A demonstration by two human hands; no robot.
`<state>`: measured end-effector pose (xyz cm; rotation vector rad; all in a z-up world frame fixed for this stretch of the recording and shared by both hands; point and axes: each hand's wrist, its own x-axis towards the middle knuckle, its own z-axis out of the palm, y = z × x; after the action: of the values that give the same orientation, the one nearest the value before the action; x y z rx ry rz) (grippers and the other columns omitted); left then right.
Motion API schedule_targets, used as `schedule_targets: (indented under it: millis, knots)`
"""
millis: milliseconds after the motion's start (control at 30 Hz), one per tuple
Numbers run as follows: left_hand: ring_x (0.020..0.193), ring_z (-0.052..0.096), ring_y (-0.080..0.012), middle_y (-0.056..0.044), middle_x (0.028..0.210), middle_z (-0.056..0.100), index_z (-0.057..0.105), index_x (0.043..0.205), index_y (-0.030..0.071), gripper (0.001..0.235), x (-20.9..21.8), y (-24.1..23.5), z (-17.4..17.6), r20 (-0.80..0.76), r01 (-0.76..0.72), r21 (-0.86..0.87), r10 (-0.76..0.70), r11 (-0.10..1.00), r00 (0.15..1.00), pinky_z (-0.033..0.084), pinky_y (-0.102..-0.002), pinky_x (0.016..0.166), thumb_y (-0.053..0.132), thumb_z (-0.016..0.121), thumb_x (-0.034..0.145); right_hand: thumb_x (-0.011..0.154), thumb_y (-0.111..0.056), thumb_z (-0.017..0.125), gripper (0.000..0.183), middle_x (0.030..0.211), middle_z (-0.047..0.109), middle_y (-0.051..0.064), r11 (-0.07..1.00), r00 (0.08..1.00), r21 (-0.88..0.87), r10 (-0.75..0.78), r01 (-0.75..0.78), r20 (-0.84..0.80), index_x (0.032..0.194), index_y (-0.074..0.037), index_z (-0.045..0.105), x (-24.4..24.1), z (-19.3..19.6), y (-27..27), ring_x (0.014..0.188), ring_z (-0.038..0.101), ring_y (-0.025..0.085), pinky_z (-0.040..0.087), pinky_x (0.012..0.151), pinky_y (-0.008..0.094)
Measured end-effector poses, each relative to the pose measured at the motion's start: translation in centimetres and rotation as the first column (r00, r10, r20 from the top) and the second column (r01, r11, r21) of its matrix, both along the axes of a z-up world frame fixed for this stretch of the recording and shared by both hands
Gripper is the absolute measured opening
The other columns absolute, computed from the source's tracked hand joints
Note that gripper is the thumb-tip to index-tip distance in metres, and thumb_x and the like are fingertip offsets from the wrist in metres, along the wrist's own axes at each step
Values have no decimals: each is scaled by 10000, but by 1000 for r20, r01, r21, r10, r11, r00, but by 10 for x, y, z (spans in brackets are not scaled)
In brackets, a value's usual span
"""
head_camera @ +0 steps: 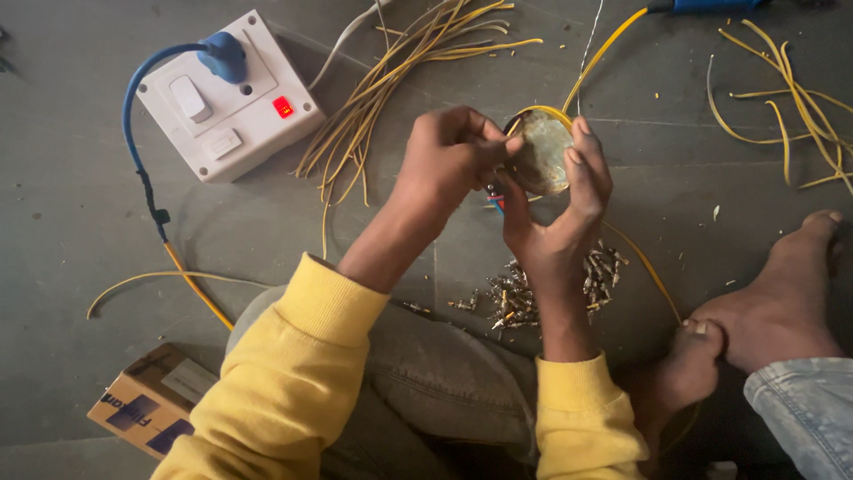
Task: The person sits on the floor and strips the yellow insulation from multiple wires using a small blade. They repeatedly cut the insulation and pull it off, leaving a pile of stripped wire ends and insulation scraps on the floor.
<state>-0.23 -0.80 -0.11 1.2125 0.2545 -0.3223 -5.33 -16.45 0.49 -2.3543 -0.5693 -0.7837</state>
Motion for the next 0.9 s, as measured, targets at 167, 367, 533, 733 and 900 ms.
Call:
schedule_targets:
  millis: [167, 367, 533, 733, 900]
  knots:
    - [557, 585, -74, -20, 674, 660, 673, 818, 7, 194, -1, -2, -1, 10, 43, 3, -43, 999, 999, 450, -237, 506, 110, 837, 826, 1013, -76, 860, 716, 1541, 450, 223, 1000, 1000, 0, -6, 6, -10, 1480, -75, 316, 0, 1, -2, 1422, 500, 400, 448, 1215, 484]
    - [579, 617, -64, -20, 676, 685, 687, 779, 16, 188, 0, -2, 4, -6, 2, 81, -1, 997, 1000, 471, -229, 516, 115, 845, 809, 1016, -67, 866, 723, 1549, 436, 221, 1000, 1000, 4, 0, 0, -12, 1484, -75, 315, 1, 1, -1, 1431, 485, 396, 438, 1223, 478]
    - [547, 630, -70, -31, 657, 694, 678, 752, 34, 205, -3, -1, 11, -104, 4, 198, 17, 980, 994, 488, -234, 488, 136, 856, 771, 1021, -55, 869, 725, 1551, 436, 215, 1000, 1000, -2, -9, 9, -10, 1489, -81, 315, -1, 1, -1, 1437, 484, 390, 435, 1230, 475]
    - [534, 631, -84, -32, 643, 687, 691, 752, 14, 205, -3, -3, 9, -124, 22, 99, -9, 995, 992, 478, -244, 483, 133, 856, 774, 1026, -43, 852, 709, 1552, 436, 212, 1000, 1000, 19, 11, -11, -9, 1487, -81, 315, -2, 1, 0, 1432, 489, 390, 449, 1222, 468]
    - [564, 660, -89, -49, 667, 711, 696, 758, -6, 205, -2, -2, 4, -36, 28, 93, -25, 995, 999, 499, -238, 513, 120, 856, 781, 1036, -38, 841, 696, 1556, 434, 209, 1000, 1000, 2, 17, -17, -9, 1482, -84, 309, 0, -2, -1, 1434, 495, 383, 454, 1225, 467]
